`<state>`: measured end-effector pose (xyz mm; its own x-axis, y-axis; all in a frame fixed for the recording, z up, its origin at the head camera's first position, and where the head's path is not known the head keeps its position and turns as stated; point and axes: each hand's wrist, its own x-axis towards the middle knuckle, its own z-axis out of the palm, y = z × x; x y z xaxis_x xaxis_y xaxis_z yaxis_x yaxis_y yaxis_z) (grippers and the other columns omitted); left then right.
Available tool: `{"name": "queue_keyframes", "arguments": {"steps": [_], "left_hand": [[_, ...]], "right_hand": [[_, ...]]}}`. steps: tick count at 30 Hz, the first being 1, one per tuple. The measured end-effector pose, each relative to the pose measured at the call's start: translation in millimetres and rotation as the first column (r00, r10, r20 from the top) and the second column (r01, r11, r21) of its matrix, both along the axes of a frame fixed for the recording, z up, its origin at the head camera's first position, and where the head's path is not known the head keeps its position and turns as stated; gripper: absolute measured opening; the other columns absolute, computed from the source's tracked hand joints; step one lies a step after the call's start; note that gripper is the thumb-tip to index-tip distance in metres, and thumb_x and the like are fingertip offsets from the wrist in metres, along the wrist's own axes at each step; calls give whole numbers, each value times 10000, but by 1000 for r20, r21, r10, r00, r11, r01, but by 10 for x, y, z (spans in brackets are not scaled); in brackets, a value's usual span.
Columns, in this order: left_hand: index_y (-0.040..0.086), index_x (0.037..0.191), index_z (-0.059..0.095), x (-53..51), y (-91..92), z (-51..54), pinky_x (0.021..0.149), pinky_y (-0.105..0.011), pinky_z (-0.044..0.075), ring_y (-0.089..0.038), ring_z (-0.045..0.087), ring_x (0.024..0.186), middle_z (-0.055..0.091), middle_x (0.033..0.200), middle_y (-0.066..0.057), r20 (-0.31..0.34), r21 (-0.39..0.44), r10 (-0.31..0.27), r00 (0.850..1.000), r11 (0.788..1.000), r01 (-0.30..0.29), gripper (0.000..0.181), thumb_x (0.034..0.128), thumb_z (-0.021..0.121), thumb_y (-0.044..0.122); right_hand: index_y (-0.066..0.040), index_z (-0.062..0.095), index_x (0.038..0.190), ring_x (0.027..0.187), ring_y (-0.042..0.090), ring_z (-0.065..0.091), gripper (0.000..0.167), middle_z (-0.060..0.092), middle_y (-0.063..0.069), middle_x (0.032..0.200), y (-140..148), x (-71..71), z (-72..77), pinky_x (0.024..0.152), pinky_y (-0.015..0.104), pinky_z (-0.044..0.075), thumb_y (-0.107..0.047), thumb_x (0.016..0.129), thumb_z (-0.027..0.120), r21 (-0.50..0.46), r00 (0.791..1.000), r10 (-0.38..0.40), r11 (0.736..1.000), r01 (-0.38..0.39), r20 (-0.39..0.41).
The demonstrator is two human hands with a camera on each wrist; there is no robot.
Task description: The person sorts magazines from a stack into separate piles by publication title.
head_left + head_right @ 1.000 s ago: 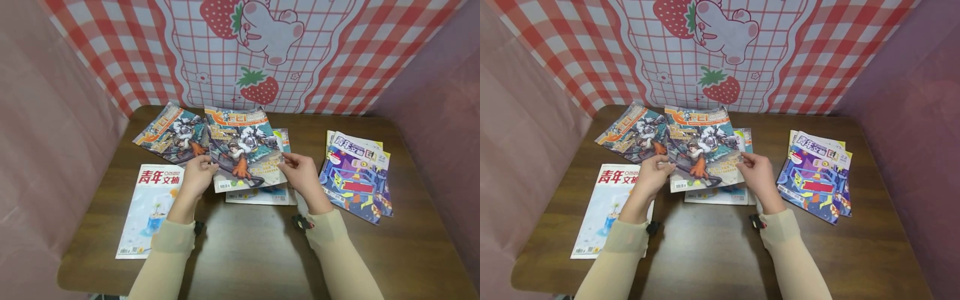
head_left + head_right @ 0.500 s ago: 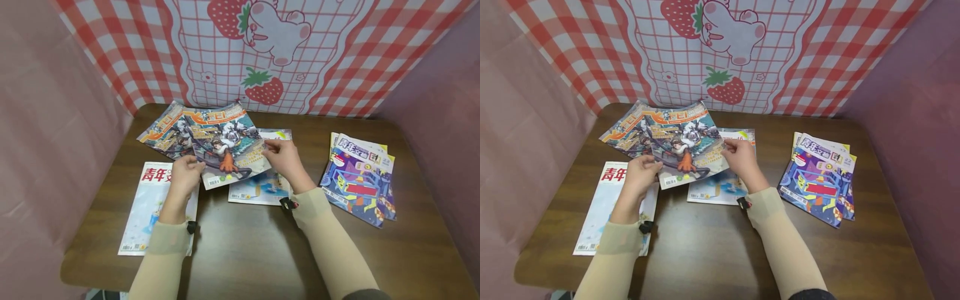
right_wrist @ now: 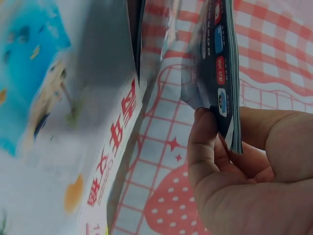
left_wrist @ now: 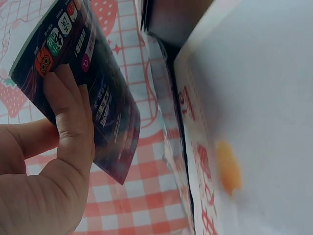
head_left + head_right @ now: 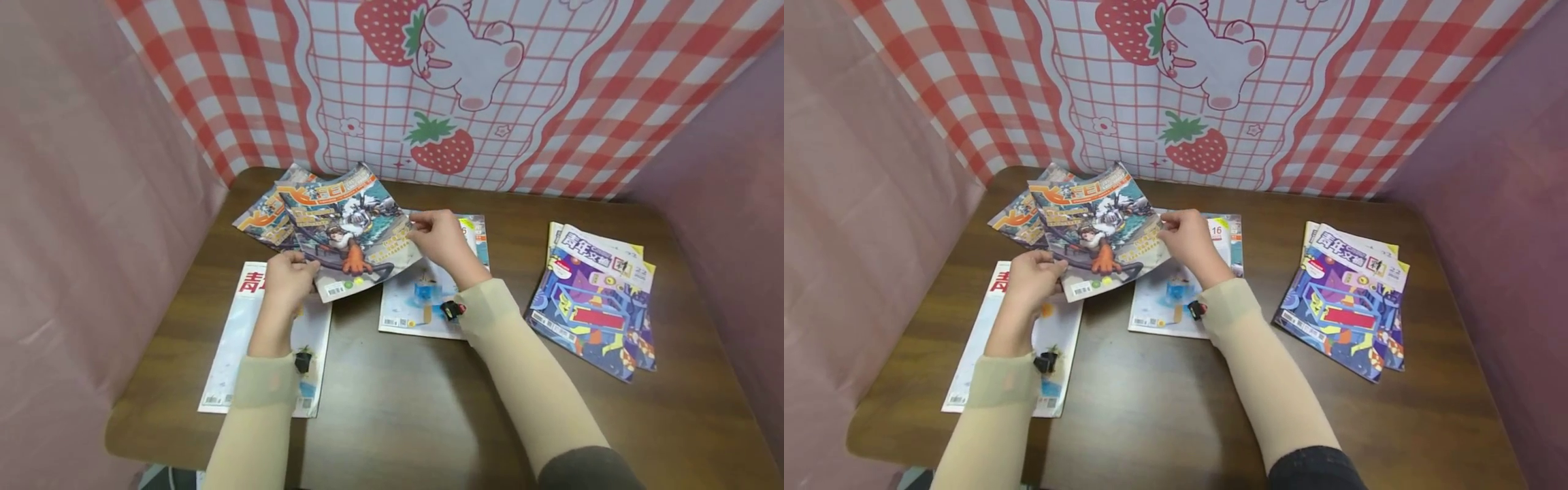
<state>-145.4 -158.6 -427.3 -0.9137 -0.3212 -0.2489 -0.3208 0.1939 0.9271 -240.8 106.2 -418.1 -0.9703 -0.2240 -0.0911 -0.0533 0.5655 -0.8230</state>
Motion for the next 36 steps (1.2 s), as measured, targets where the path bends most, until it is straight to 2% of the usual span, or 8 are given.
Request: {"name": "queue_keyframes", "arguments": {"steps": [7, 12, 16, 18, 21, 26, 32, 36], "left_hand": [[-139, 1126, 541, -60, -164, 22, 473, -243, 498, -98, 582, 504, 683, 1043, -329, 29, -26, 2, 1000, 1000, -2, 240, 982, 625, 33], [-151, 1101, 545, -89, -273, -25, 502, -258, 541, -74, 591, 506, 674, 1043, -340, 45, -29, 26, 999, 999, -24, 225, 974, 625, 17], [-118, 1015, 572, -98, -328, -40, 512, -245, 522, -107, 590, 577, 633, 942, -251, 63, -122, 20, 998, 993, -12, 188, 966, 647, 47], [-70, 939, 576, -101, -344, -33, 525, -244, 490, -138, 565, 642, 582, 917, -179, 75, -185, 18, 997, 983, -4, 173, 959, 668, 75], [-11, 843, 546, -117, -370, -27, 540, -265, 477, -183, 558, 668, 553, 882, -145, 94, -252, 14, 995, 968, 10, 214, 953, 686, 107], [32, 799, 469, -176, -404, -29, 564, -300, 556, -233, 695, 597, 638, 748, -147, 123, -226, -16, 992, 973, 44, 281, 975, 666, 127], [72, 750, 449, -249, -405, -69, 541, -250, 473, -193, 655, 533, 573, 695, -80, 142, -301, -24, 990, 951, 66, 334, 957, 693, 163], [58, 775, 451, -261, -409, -106, 520, -251, 512, -155, 641, 476, 613, 735, -150, 160, -275, -16, 987, 960, 60, 316, 959, 690, 152]], "right_hand": [[-15, 681, 1295, 1073, 246, 625, 349, 689, 129, 1157, -192, -141, -43, 860, 392, 543, -119, 963, 708, -7, 999, 13, 1000, -13, -31], [-9, 697, 1266, 1034, 239, 641, 337, 708, 124, 1111, -351, -222, -79, 848, 371, 544, -102, 943, 723, 4, 999, 18, 1000, -18, -39], [-7, 709, 1244, 1007, 228, 653, 326, 720, 120, 1083, -454, -284, -131, 848, 354, 543, -88, 929, 729, 25, 999, 14, 1000, -13, -47], [-10, 714, 1236, 998, 222, 655, 321, 724, 115, 1076, -499, -324, -154, 850, 346, 543, -86, 925, 733, 31, 999, 13, 999, -12, -46], [-17, 721, 1228, 993, 217, 657, 317, 728, 112, 1070, -563, -389, -171, 853, 334, 539, -88, 920, 738, 42, 999, 21, 999, -19, -47], [-22, 738, 1195, 968, 215, 650, 294, 727, 104, 1035, -625, -479, -167, 840, 336, 531, -85, 908, 742, 66, 998, 20, 998, -16, -60], [-33, 737, 1205, 974, 219, 622, 302, 720, 93, 1028, -651, -539, -194, 858, 335, 511, -86, 908, 742, 118, 999, 10, 993, -4, -47], [-25, 739, 1197, 984, 232, 622, 303, 721, 103, 1029, -688, -550, -237, 887, 344, 507, -82, 900, 747, 118, 999, 13, 993, -8, -40]]}}
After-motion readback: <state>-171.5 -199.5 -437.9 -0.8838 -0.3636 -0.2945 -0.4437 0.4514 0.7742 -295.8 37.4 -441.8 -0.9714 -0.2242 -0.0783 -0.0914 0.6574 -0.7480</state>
